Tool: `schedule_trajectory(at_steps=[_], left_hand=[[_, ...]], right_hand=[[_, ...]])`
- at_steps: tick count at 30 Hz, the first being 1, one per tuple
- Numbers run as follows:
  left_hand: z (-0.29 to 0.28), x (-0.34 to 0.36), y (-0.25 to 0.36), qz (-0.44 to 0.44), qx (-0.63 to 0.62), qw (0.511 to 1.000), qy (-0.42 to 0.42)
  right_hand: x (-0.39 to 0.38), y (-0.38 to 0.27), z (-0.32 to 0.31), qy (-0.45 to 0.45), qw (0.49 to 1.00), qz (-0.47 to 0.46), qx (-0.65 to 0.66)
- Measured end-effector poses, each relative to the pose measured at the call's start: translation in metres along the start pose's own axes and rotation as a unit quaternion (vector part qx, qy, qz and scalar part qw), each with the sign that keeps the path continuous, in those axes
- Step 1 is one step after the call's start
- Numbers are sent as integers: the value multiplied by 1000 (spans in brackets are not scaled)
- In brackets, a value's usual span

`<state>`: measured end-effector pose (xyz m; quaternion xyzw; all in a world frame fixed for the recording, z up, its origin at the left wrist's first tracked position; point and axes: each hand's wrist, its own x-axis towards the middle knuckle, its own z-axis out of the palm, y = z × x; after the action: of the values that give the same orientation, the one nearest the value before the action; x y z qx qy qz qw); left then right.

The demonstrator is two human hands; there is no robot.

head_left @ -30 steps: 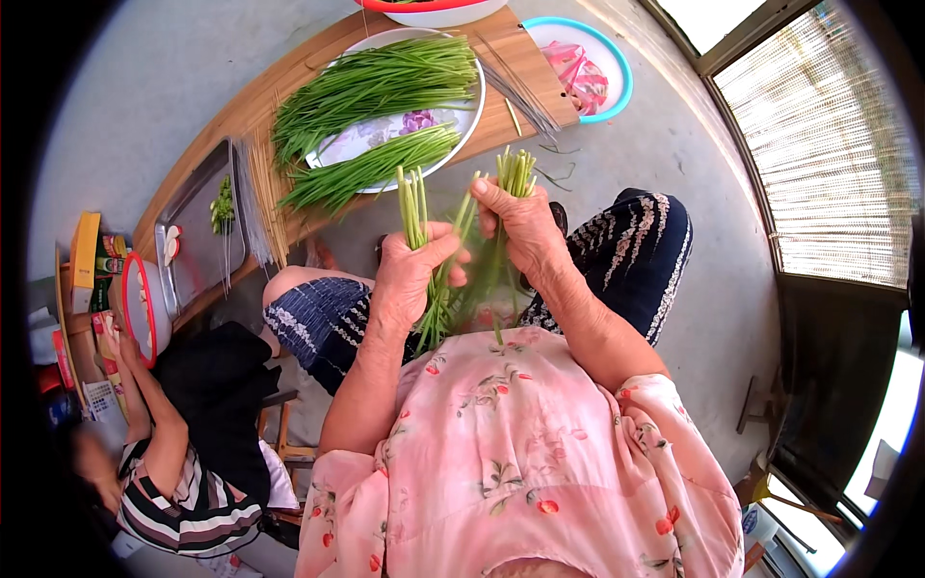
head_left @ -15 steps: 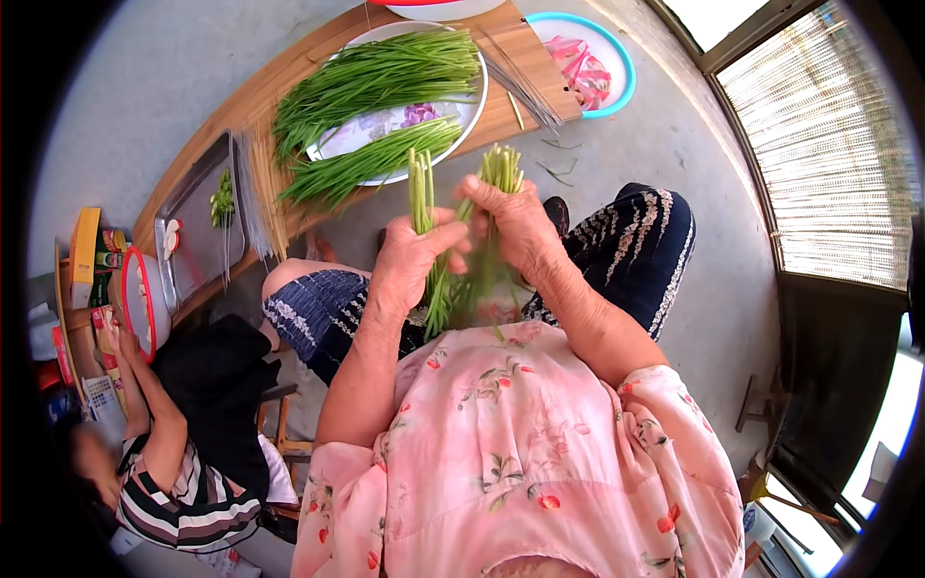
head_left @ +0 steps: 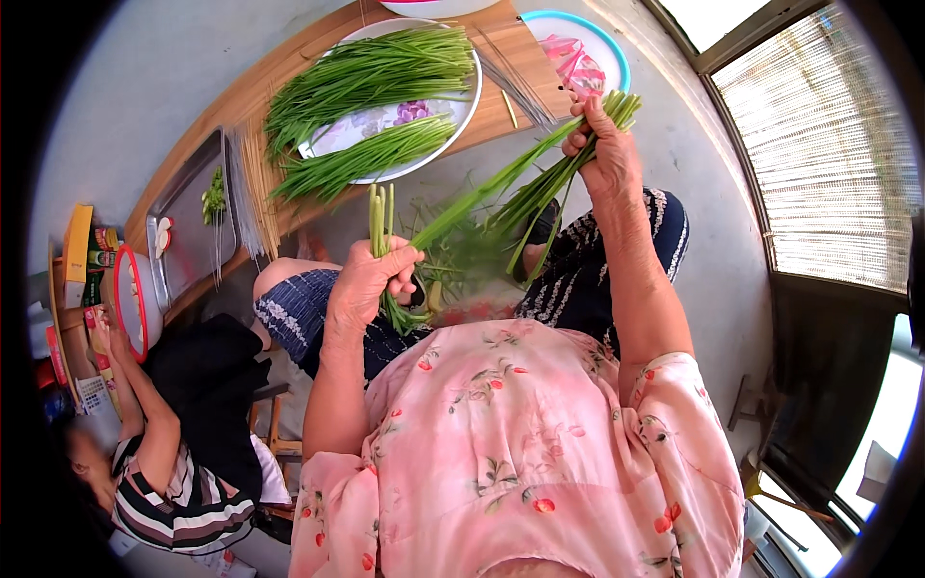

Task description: The person trims chives by holding bunches of chives and snapping the stalks into smaller sections by hand.

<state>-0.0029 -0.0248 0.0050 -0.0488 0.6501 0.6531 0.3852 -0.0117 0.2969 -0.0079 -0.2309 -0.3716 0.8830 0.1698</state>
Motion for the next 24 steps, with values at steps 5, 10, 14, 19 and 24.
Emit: schedule_trajectory(at_steps=[5,10,14,19,24], left_hand=[[-21,3,-20,25,-39,986,162],[-29,0,-20,140,-20,959,246],[-12,-2,3,185,42,951,245],[-5,-4,33,305,210,877,306],[-5,0,40,258,186,911,264]], right_hand=[[3,-7,-9,-21,998,0,66],[0,-3,-11,-34,993,28,110],[-4,0,-3,-78,990,62,101],[1,7,-10,-122,984,69,109],[-3,6,-2,-119,977,88,152]])
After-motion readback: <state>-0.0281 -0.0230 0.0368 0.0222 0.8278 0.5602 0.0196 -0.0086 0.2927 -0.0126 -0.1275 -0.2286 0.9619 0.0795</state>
